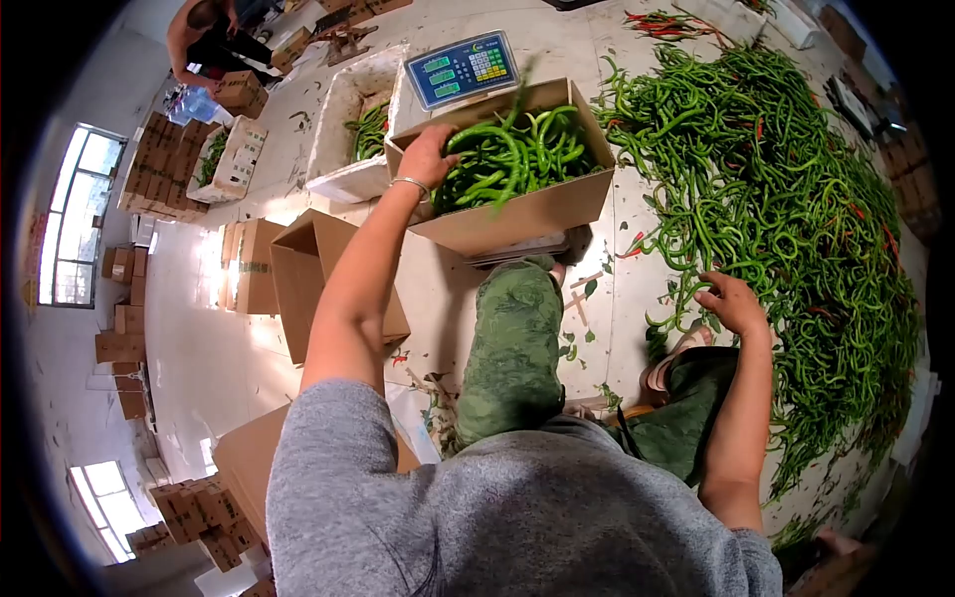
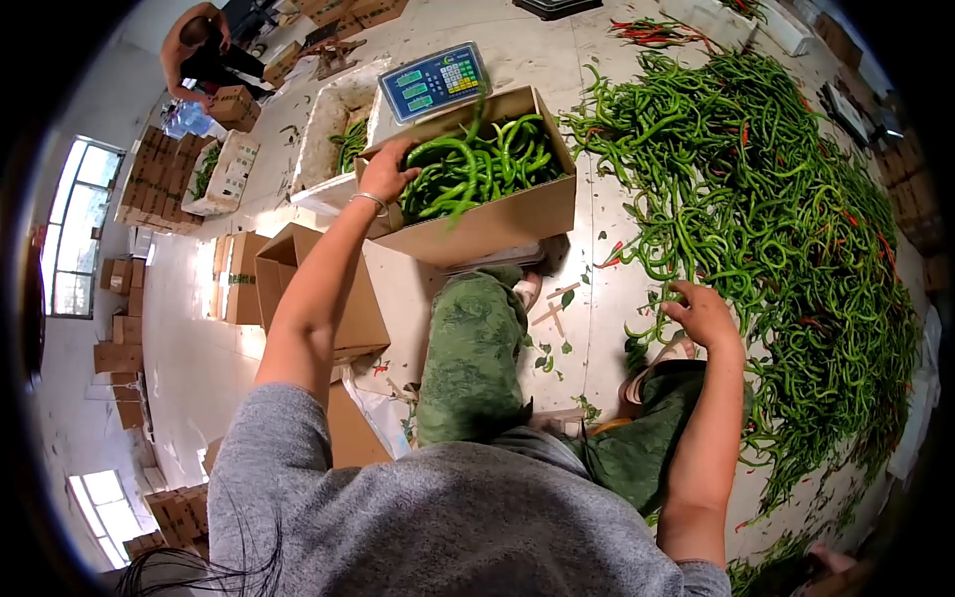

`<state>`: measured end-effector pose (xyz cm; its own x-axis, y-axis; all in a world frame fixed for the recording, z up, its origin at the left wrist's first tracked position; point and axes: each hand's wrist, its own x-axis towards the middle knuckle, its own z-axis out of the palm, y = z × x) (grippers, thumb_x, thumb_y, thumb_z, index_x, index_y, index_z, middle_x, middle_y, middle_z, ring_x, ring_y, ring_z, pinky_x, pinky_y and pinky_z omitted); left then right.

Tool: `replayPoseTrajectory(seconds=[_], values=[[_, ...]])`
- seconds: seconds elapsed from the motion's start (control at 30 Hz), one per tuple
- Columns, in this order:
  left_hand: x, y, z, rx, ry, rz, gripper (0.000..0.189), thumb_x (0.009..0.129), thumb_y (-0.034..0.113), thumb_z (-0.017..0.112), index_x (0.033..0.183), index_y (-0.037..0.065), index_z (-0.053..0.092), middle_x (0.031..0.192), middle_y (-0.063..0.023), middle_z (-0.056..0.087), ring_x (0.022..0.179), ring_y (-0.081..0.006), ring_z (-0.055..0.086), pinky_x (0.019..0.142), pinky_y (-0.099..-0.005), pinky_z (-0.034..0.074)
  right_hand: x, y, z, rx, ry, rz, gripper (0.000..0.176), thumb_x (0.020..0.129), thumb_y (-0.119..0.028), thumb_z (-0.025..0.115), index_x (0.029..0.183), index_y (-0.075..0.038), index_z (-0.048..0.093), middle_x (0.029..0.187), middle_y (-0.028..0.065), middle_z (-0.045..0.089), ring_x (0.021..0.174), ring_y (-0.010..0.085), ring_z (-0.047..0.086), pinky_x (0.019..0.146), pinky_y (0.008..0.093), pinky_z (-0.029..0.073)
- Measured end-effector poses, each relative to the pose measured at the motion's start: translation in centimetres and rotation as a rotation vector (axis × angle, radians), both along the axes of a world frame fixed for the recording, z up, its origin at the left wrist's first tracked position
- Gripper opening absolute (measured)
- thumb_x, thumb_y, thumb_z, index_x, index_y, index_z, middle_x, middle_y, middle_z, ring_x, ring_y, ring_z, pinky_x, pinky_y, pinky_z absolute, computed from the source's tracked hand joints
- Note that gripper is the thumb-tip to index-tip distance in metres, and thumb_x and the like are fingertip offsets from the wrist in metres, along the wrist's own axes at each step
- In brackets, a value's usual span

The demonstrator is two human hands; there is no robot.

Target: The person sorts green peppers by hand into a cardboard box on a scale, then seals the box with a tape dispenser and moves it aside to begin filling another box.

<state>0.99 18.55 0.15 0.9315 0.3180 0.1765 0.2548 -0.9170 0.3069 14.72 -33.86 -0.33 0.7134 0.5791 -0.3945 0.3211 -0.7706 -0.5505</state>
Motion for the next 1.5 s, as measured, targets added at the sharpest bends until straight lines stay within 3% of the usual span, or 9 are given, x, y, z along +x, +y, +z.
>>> replayPoseTrajectory(seconds=[0.17, 0.3, 0.5, 0.57, 0.83, 0.9, 1.1, 1.2, 1.5], values=[[0.3, -1.2, -2.8, -0.153, 0.322, -0.3, 0.073, 0.074, 0.028, 0.072, 0.136, 0.019, 0.036, 0.134, -0.0148, 0.04, 0.117, -0.0352, 0.045, 0.096, -0.0403, 0.039, -0.7, 0.1, 0.7, -0.013, -0.043, 0.042, 0.041, 0.076, -0.027, 0.068, 0.109, -0.004, 0.06, 0.095, 0.0184, 0.064, 0.086, 0.0318, 0.062, 0.077, 0.0379, 0.047], [0.9, -0.2, -2.1, -0.042, 0.553, -0.028, 0.045, 0.085, 0.028, 0.059, 0.127, 0.017, 0.047, 0.122, -0.0173, 0.049, 0.107, -0.0365, 0.051, 0.087, -0.0393, 0.044, -0.6, -0.5, 1.3, -0.015, -0.008, -0.011, 0.041, 0.076, -0.026, 0.068, 0.11, -0.004, 0.06, 0.095, 0.019, 0.064, 0.085, 0.032, 0.062, 0.077, 0.038, 0.047], [-1.9, 1.2, -2.6, -0.159, -0.153, -0.168, 0.055, 0.081, 0.014, 0.062, 0.131, 0.02, 0.042, 0.118, -0.0179, 0.053, 0.103, -0.0359, 0.055, 0.085, -0.0405, 0.044, -0.2, -1.7, 0.9, -0.013, 0.005, -0.036, 0.04, 0.077, -0.026, 0.067, 0.11, -0.004, 0.06, 0.098, 0.0195, 0.063, 0.086, 0.0309, 0.061, 0.077, 0.0376, 0.048], [-3.0, 1.8, -2.0, -0.154, 0.481, 0.034, 0.062, 0.078, 0.009, 0.063, 0.134, 0.018, 0.04, 0.116, -0.0197, 0.057, 0.104, -0.0349, 0.056, 0.088, -0.0387, 0.044, -0.1, -2.0, 1.1, 0.005, -0.005, -0.019, 0.04, 0.077, -0.025, 0.067, 0.11, -0.003, 0.06, 0.099, 0.0193, 0.063, 0.086, 0.0307, 0.061, 0.077, 0.0373, 0.048], [-1.9, 0.4, -0.3, -0.699, 0.101, 0.034, 0.043, 0.082, -0.003, 0.054, 0.124, 0.007, 0.051, 0.119, -0.0048, 0.056, 0.101, -0.0143, 0.055, 0.08, -0.0255, 0.046, -0.5, -2.0, 1.8, 0.001, -0.019, -0.035, 0.04, 0.077, -0.024, 0.066, 0.111, -0.002, 0.059, 0.099, 0.0178, 0.063, 0.086, 0.0293, 0.062, 0.077, 0.0364, 0.048], [-0.8, -2.9, 1.1, -0.723, 0.132, -0.173, 0.051, 0.075, -0.004, 0.054, 0.121, 0.017, 0.055, 0.123, -0.0092, 0.054, 0.092, -0.0248, 0.062, 0.08, -0.0328, 0.048, -0.5, -2.0, 1.9, -0.009, -0.015, -0.04, 0.04, 0.077, -0.023, 0.066, 0.111, -0.003, 0.059, 0.099, 0.018, 0.063, 0.085, 0.0289, 0.062, 0.076, 0.0364, 0.048], [2.7, -6.7, 1.0, 0.227, 0.32, -0.352, 0.032, 0.073, 0.0, 0.053, 0.1, 0.017, 0.058, 0.127, -0.0052, 0.05, 0.101, -0.0326, 0.056, 0.08, -0.0396, 0.048, -0.6, -1.1, 2.0, -0.027, -0.013, -0.041, 0.04, 0.076, -0.022, 0.066, 0.11, -0.002, 0.059, 0.095, 0.0209, 0.064, 0.084, 0.0305, 0.063, 0.075, 0.0374, 0.048], [3.4, -4.7, 2.1, 0.317, 0.165, -0.221, 0.027, 0.075, 0.005, 0.047, 0.096, 0.016, 0.06, 0.098, -0.0089, 0.061, 0.091, -0.0323, 0.059, 0.075, -0.0407, 0.048, -0.7, -1.1, 2.0, 0.013, -0.006, -0.028, 0.041, 0.076, -0.023, 0.068, 0.111, -0.003, 0.059, 0.097, 0.0201, 0.064, 0.085, 0.0312, 0.062, 0.076, 0.0375, 0.048], [4.1, 0.5, 8.3, 0.291, 0.285, 0.023, 0.018, 0.086, 0.022, 0.052, 0.102, 0.013, 0.055, 0.083, -0.018, 0.062, 0.08, -0.0375, 0.058, 0.067, -0.045, 0.046, -0.3, -1.7, 1.4, 0.002, -0.011, -0.022, 0.042, 0.076, -0.024, 0.068, 0.11, -0.002, 0.059, 0.098, 0.02, 0.063, 0.087, 0.0315, 0.062, 0.077, 0.0382, 0.048]])
